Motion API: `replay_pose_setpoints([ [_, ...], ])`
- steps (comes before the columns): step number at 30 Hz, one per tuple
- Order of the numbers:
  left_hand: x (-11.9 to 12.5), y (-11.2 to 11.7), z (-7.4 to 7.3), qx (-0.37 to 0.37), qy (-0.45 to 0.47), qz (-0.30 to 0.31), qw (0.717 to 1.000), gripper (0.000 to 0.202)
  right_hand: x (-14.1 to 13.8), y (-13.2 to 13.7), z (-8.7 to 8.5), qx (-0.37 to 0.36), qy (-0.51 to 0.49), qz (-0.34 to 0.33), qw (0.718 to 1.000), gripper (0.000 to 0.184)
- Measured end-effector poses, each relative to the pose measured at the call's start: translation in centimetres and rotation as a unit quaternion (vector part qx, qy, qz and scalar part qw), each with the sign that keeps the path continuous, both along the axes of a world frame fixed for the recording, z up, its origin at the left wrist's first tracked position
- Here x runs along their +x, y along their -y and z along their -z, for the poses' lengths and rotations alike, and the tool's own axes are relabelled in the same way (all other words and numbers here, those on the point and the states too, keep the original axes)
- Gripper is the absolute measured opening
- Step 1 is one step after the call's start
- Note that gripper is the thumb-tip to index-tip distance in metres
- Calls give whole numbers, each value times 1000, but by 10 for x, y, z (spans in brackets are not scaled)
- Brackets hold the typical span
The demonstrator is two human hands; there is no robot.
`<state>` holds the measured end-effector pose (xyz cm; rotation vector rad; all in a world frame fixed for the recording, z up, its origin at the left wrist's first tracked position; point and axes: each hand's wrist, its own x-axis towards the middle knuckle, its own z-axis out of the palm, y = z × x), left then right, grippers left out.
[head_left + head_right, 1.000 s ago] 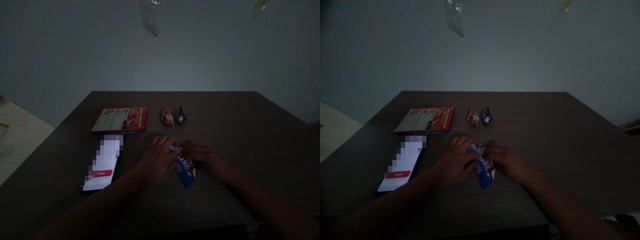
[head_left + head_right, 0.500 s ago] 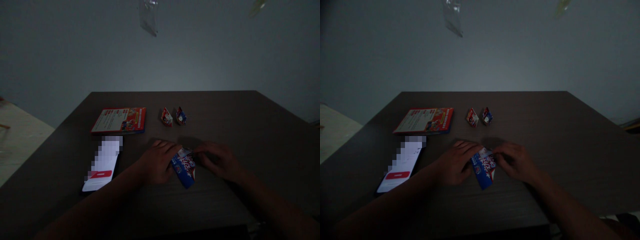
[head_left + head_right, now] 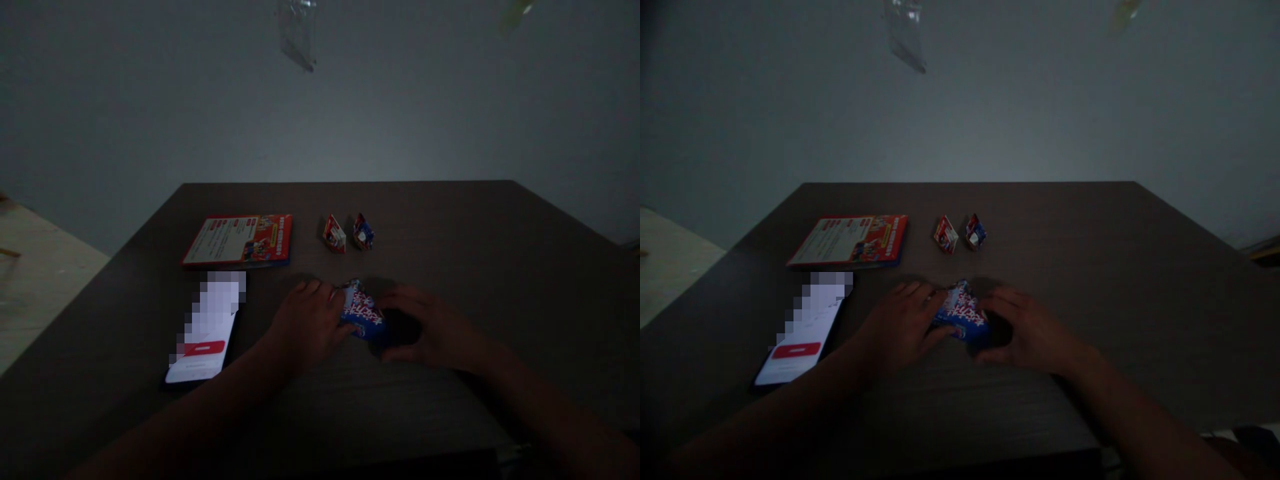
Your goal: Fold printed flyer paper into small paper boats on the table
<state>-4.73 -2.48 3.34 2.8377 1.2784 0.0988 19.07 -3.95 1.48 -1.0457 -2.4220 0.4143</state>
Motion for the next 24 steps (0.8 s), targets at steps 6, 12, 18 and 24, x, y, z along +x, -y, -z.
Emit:
replay_pose_setpoints([
  [6,-4,0,1,-10,16,9,1000,56,-2,1,3,20,42,-16,999,45],
  [12,-9,-1,2,-13,25,51,998,52,-2,-1,-3,16,45,-28,998,31],
  [18,-7,-2,0,-21,7,80,997,46,-2,-1,1,30,52,-32,998,43],
  [24,-3,0,4,0,-3,101,995,40,-8,0,3,69,74,-47,994,27],
])
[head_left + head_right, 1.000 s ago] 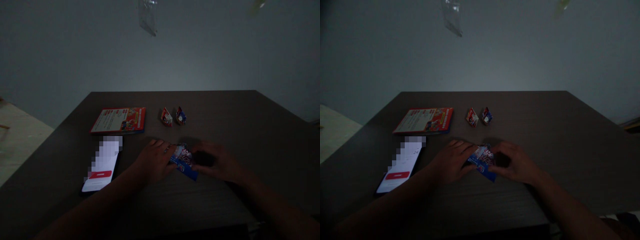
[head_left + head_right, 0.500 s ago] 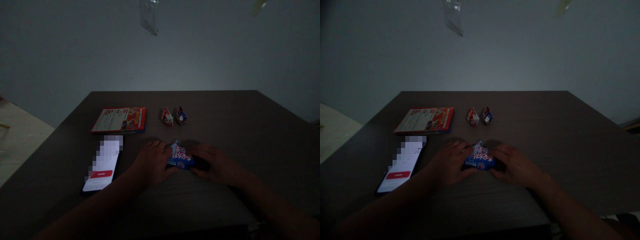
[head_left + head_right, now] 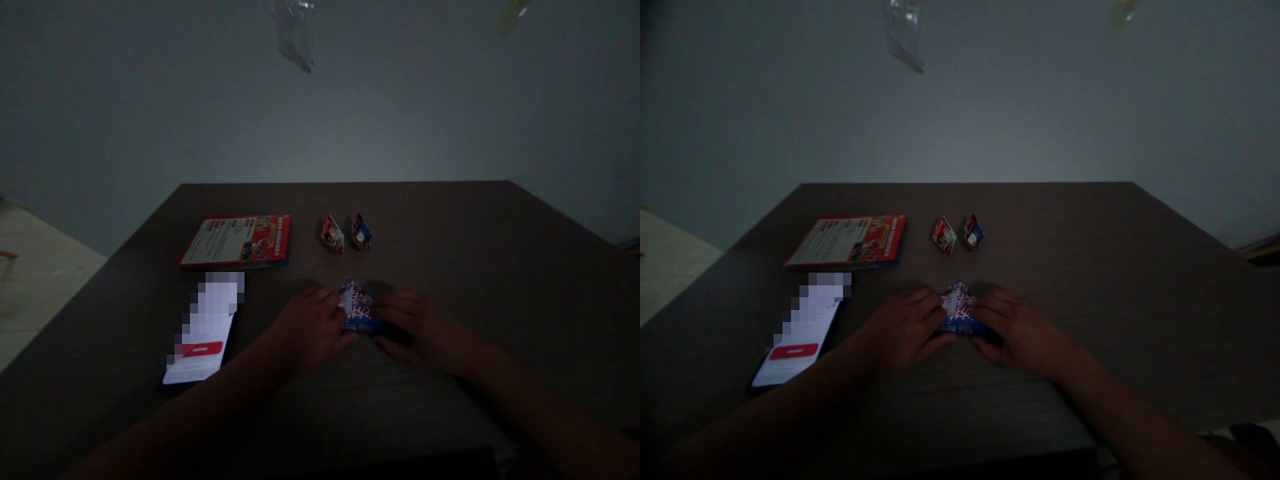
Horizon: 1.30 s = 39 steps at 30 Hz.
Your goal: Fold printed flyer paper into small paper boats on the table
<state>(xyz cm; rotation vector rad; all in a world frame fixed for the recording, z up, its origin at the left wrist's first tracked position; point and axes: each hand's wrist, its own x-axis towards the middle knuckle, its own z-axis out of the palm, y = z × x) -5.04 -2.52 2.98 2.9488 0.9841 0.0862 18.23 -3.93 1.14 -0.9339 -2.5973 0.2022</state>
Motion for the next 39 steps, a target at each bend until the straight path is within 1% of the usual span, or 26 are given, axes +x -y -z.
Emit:
replay_pose_setpoints([
  [5,0,2,-2,2,-2,13,1000,34,-1,-2,2,11,1,-8,1000,17],
  [8,1,1,-1,0,-12,3,1000,23,0,-2,3,19,-7,-3,1000,14],
  [10,2,0,1,0,-15,-4,1000,20,0,-1,4,17,-10,0,1000,14],
  [14,3,-3,6,4,2,-6,1000,18,-2,-2,6,17,-11,5,1000,14],
  [18,6,-4,12,5,24,-2,1000,20,-7,-3,9,30,-20,8,999,15],
  [24,12,-7,16,20,32,-8,999,23,-17,-6,10,40,-18,34,998,16],
  [28,16,-8,16,13,32,-12,999,23,-22,-8,12,23,-19,44,999,14],
  [33,16,-8,13,-12,45,-30,998,22,-22,-9,12,-19,-43,58,997,12],
  [39,10,-9,10,-77,102,-66,990,18,-19,-10,8,-60,-56,72,994,10],
])
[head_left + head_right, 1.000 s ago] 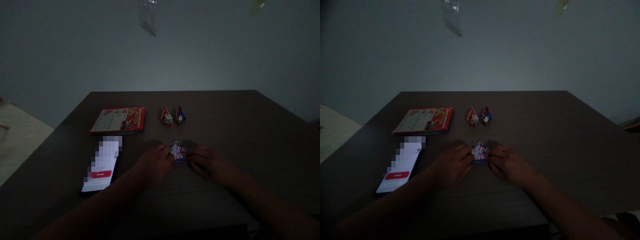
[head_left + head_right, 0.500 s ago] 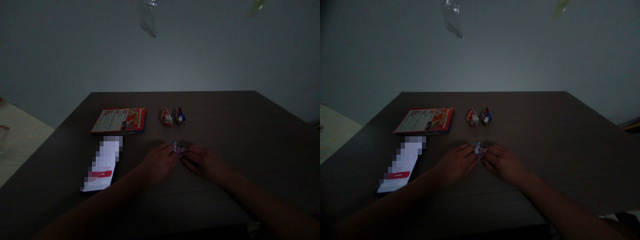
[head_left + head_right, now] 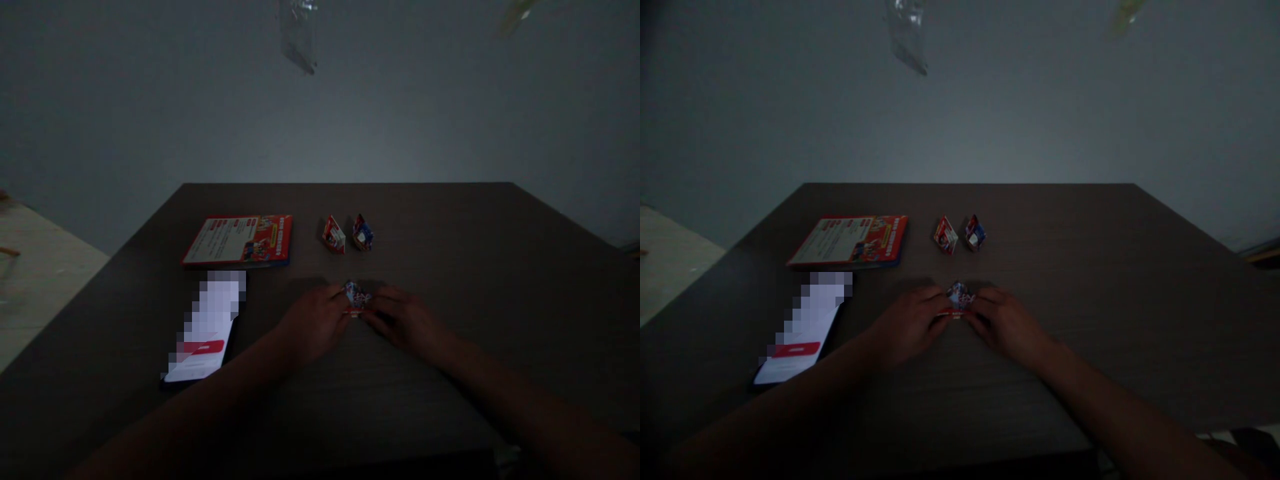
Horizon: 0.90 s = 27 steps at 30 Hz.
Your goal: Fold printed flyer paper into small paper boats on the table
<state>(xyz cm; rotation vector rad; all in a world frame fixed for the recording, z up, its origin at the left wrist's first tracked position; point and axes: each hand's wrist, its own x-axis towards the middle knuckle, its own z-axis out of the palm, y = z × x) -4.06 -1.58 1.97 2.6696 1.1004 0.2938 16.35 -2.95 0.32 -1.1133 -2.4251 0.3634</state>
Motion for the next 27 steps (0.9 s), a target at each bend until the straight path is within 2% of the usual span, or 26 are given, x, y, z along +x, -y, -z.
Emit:
replay_pose_setpoints([
  [4,-1,-1,-1,-37,37,-34,998,17,-1,-2,0,-19,-14,5,1000,8],
  [9,2,-2,-4,-57,38,-34,997,14,-3,-5,0,-51,-55,34,997,7],
  [16,5,-1,-6,-69,18,-53,996,14,-2,-9,4,-130,-121,101,979,20],
  [27,10,-2,-5,-67,4,-74,995,14,-5,-14,2,-138,-127,117,975,25],
])
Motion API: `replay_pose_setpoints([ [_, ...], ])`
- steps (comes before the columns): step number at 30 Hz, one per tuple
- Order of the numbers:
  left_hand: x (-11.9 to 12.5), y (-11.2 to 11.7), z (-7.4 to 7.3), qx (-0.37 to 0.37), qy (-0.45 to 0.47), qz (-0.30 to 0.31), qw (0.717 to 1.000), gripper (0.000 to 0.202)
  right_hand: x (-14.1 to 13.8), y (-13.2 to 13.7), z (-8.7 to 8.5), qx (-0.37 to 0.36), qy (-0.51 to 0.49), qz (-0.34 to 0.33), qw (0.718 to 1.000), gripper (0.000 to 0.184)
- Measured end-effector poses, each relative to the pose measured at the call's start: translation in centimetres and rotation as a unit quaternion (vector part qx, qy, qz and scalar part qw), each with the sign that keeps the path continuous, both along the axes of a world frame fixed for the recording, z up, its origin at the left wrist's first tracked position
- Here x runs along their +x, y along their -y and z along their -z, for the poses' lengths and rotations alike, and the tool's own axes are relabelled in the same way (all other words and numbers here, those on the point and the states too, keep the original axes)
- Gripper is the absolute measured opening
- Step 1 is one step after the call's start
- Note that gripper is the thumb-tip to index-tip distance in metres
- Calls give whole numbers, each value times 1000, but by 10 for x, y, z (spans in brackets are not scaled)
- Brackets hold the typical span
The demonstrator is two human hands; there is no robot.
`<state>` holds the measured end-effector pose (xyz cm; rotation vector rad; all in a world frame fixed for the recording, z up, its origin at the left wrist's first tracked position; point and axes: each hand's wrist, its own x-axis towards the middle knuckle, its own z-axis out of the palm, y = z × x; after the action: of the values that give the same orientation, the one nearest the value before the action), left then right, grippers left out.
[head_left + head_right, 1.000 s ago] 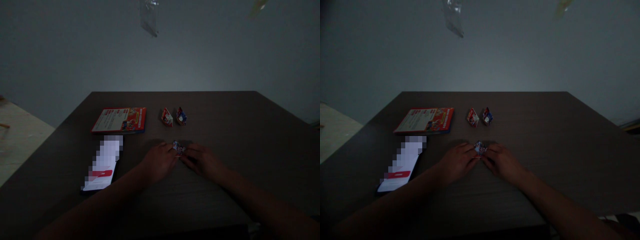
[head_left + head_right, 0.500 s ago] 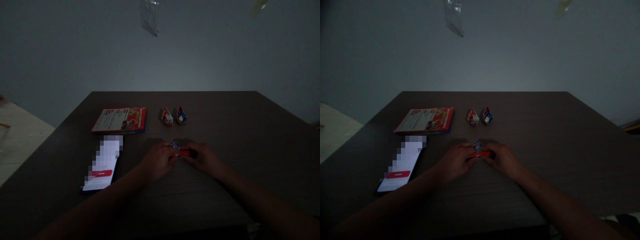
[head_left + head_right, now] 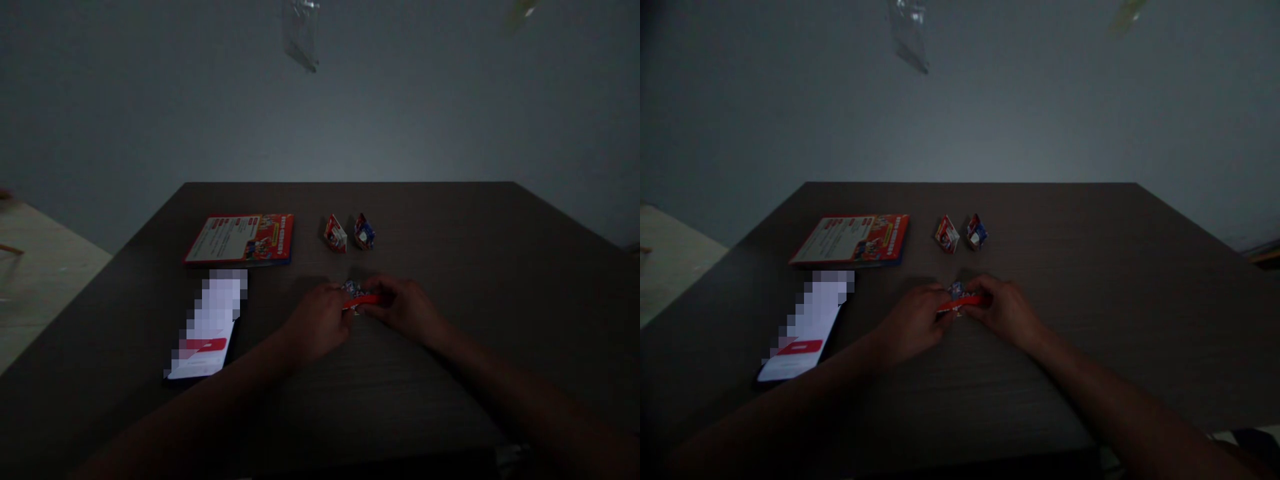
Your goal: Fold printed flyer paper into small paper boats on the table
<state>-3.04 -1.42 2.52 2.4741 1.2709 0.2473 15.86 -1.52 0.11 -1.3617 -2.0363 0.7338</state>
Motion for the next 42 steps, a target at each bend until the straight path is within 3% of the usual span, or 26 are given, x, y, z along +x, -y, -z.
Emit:
replay_pose_setpoints([
  [7,0,1,1,-8,10,-15,1000,15,-1,0,-1,25,23,13,999,28],
  [15,-6,-2,1,-14,84,-50,995,24,-3,2,-5,14,40,45,998,38],
  [30,-13,-5,-5,-59,62,-66,994,28,-3,4,-10,3,58,77,995,43],
  [37,-17,-6,-4,-64,34,-73,995,25,0,2,-9,-36,40,79,995,48],
  [42,-18,-7,-4,-76,27,-79,994,22,11,-2,-7,-117,-59,52,990,47],
])
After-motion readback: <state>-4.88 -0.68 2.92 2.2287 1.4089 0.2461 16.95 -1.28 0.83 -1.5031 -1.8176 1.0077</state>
